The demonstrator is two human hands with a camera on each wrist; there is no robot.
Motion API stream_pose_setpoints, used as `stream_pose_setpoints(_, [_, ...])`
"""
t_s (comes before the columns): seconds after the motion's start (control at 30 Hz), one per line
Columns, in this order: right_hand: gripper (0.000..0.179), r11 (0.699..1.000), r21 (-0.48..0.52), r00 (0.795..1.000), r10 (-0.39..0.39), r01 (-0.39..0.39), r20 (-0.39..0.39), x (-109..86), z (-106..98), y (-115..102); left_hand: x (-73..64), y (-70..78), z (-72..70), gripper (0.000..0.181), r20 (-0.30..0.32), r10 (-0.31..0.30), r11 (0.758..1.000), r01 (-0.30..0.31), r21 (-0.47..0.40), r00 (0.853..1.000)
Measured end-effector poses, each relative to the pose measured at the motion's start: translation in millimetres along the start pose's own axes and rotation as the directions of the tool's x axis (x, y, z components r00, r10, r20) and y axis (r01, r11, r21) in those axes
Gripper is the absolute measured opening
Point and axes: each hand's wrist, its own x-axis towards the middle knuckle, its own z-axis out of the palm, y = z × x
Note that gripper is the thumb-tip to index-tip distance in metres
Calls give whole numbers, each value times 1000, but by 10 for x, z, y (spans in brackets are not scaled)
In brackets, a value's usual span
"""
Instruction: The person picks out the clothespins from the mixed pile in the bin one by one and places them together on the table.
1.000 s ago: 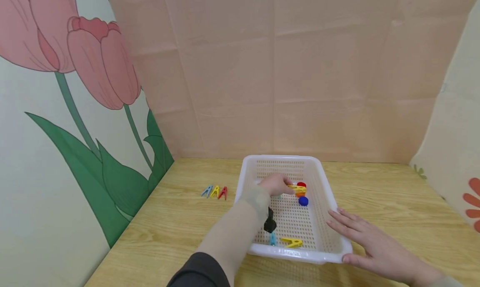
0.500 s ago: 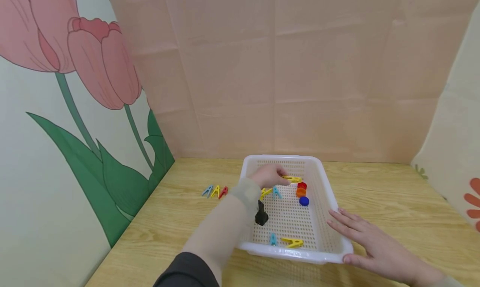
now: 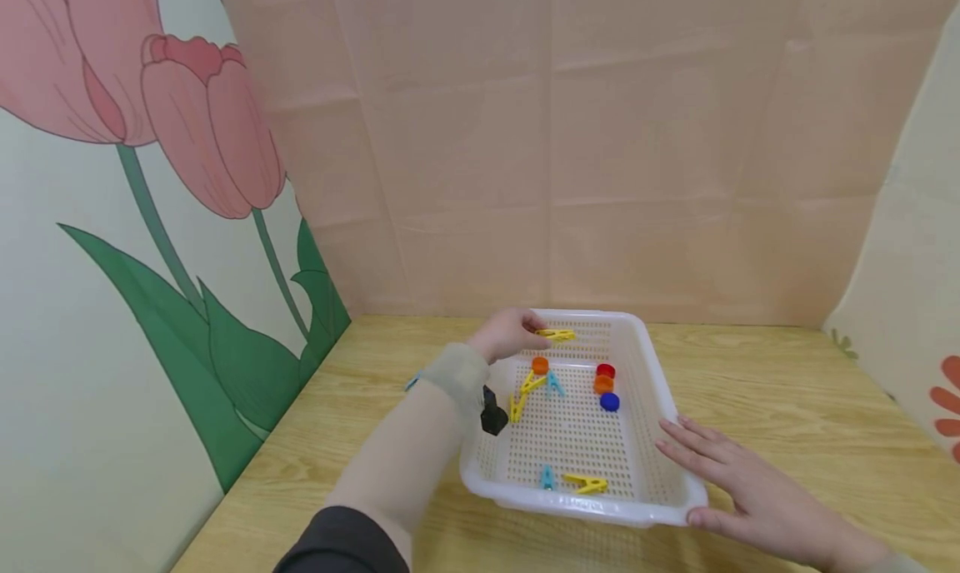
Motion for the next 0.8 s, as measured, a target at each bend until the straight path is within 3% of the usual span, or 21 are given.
stream_pose_setpoints(0.17, [82,1000,-3,1000,3,-4,-2,-15,12,-71,-110,-112,-197,26,-6,-29,998,28,-56,1000])
stream_pose_setpoints(0.47, [82,1000,-5,1000,13,-13,-12,-24,25,-211,-299,-344,-521,36,-74,-68,995,62,-83,995])
stream_pose_setpoints(0.67, [82,1000,-15,1000,19,-19,0,-30,27,-218,-370,-598,-702,30,-144,-82,993,69,-95,986])
stream_pose_setpoints(0.8, [82,1000,-15,1000,20,-20,0,-36,30,-212,-406,-803,-798,32,-183,-127,987,106,-117,975])
